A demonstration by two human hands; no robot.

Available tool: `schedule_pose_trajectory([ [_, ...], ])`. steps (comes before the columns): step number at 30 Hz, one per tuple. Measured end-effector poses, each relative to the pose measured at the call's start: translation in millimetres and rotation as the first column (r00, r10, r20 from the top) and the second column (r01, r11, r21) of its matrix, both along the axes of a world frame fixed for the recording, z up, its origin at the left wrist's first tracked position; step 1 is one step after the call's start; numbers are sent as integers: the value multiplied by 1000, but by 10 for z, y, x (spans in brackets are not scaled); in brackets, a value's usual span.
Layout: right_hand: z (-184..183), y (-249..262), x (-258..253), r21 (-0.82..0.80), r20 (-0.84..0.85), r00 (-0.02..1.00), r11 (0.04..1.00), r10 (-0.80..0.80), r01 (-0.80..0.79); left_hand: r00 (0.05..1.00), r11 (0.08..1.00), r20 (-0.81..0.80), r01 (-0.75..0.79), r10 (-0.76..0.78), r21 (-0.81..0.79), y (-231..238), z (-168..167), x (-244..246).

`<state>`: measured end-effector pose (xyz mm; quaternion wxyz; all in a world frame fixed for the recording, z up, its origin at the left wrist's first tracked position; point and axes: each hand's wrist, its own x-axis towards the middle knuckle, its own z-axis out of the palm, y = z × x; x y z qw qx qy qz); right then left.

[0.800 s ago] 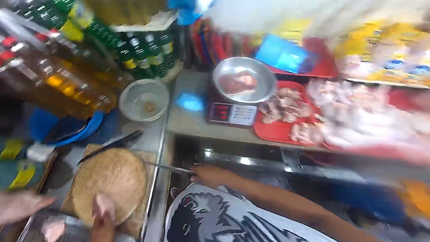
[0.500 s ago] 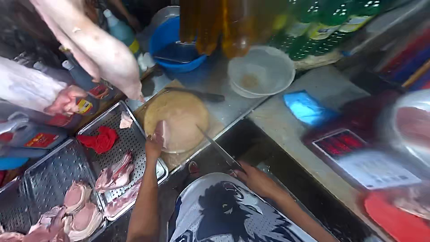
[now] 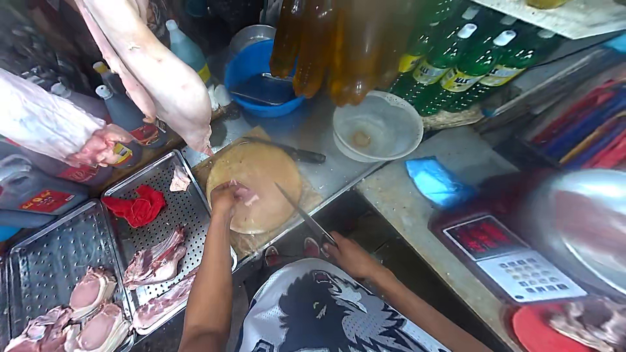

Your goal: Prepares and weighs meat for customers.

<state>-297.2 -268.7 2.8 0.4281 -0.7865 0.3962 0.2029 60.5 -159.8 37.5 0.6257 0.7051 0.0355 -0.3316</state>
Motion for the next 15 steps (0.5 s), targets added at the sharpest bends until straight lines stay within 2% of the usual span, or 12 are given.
schedule_pose_trajectory([
  [4, 112, -210, 37, 21, 20, 998, 998, -62, 61, 992, 972, -6, -127, 129, -197, -292, 357, -100],
  [6, 128, -301, 39, 19, 26, 995, 995, -96, 96, 986, 961, -11, -162, 164, -222, -368, 317, -230],
  [8, 102, -349, 37, -9, 8, 996, 996, -85, 85, 994, 989, 25, -105, 108, -101, -376, -31, -386],
  [11, 125, -375, 114, -94, -48, 999, 996, 8, -13, 994, 969, 88, 43, -67, 243, -301, -764, -537],
  [13, 167, -378, 219, -133, -68, 994, 986, 91, -99, 979, 911, 131, 89, -153, 404, -263, -900, -582],
  [15, 208, -367, 329, -148, -95, 978, 969, 185, -197, 966, 869, 146, 120, -214, 480, -251, -849, -598],
])
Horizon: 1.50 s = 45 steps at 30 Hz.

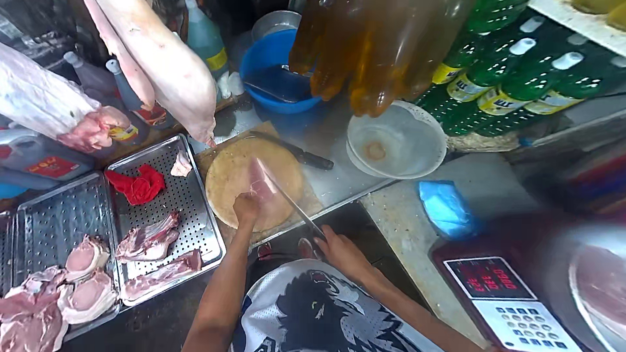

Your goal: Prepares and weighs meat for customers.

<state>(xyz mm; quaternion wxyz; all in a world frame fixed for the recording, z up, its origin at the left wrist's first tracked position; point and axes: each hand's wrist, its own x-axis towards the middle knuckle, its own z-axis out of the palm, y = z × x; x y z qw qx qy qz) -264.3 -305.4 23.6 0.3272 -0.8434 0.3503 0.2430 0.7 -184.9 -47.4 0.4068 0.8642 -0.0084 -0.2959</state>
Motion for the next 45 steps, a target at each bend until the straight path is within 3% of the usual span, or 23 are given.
schedule_pose_trajectory([
  [3, -26, 18, 177, 16, -39, 994, 995, 99, -99, 1000, 1000, 10, -11, 11, 1, 17, 12, 42],
  [8, -95, 99, 398, 59, -112, 985, 991, 129, -123, 1000, 1000, -10, 13, -13, 2, 40, -1, 104],
  [14, -214, 279, 862, -17, -139, 977, 986, 163, -167, 971, 948, 68, 208, -231, 242, -38, 114, 184],
  [17, -261, 304, 1041, -31, -170, 970, 983, 174, -182, 961, 931, 52, 248, -271, 268, -24, 107, 211],
  [21, -248, 324, 540, 6, -212, 969, 992, 126, -128, 972, 956, 67, 205, -223, 211, 22, 58, 225],
  [26, 126, 169, -108, 18, -295, 947, 992, 128, -129, 986, 991, 94, 133, -136, 28, 399, 107, 332],
  [30, 222, -33, -265, 116, -223, 960, 982, 170, -147, 975, 989, 210, 102, -79, -105, 921, 210, 439],
  [33, 270, -112, -421, 168, -116, 989, 983, 88, -68, 946, 956, 300, 196, -125, -217, 810, 483, 431],
  [36, 200, -88, -688, 215, 27, 997, 974, -75, 68, 834, 803, 347, 528, -429, -277, 230, 1084, 147],
  [37, 147, -42, -793, 235, 75, 987, 965, -141, 120, 744, 685, 359, 664, -564, -299, -23, 1319, -65],
  [39, 68, 36, -980, 258, 126, 959, 942, -255, 216, 471, 368, 391, 876, -791, -313, -600, 1785, -646],
  [41, 39, 103, -1150, 248, 130, 938, 926, -322, 284, 147, 42, 372, 961, -917, -274, -1223, 2207, -1361],
  [42, 24, 145, -1243, 239, 132, 927, 919, -350, 313, 12, -77, 348, 968, -938, -240, -1518, 2375, -1747],
  [43, -1, 199, -1340, 235, 144, 913, 910, -381, 342, -71, -154, 350, 964, -934, -215, -1779, 2483, -2130],
  [45, -41, 339, -1507, 249, 188, 861, 871, -472, 423, -137, -238, 411, 949, -901, -206, -2152, 2582, -2781],
])
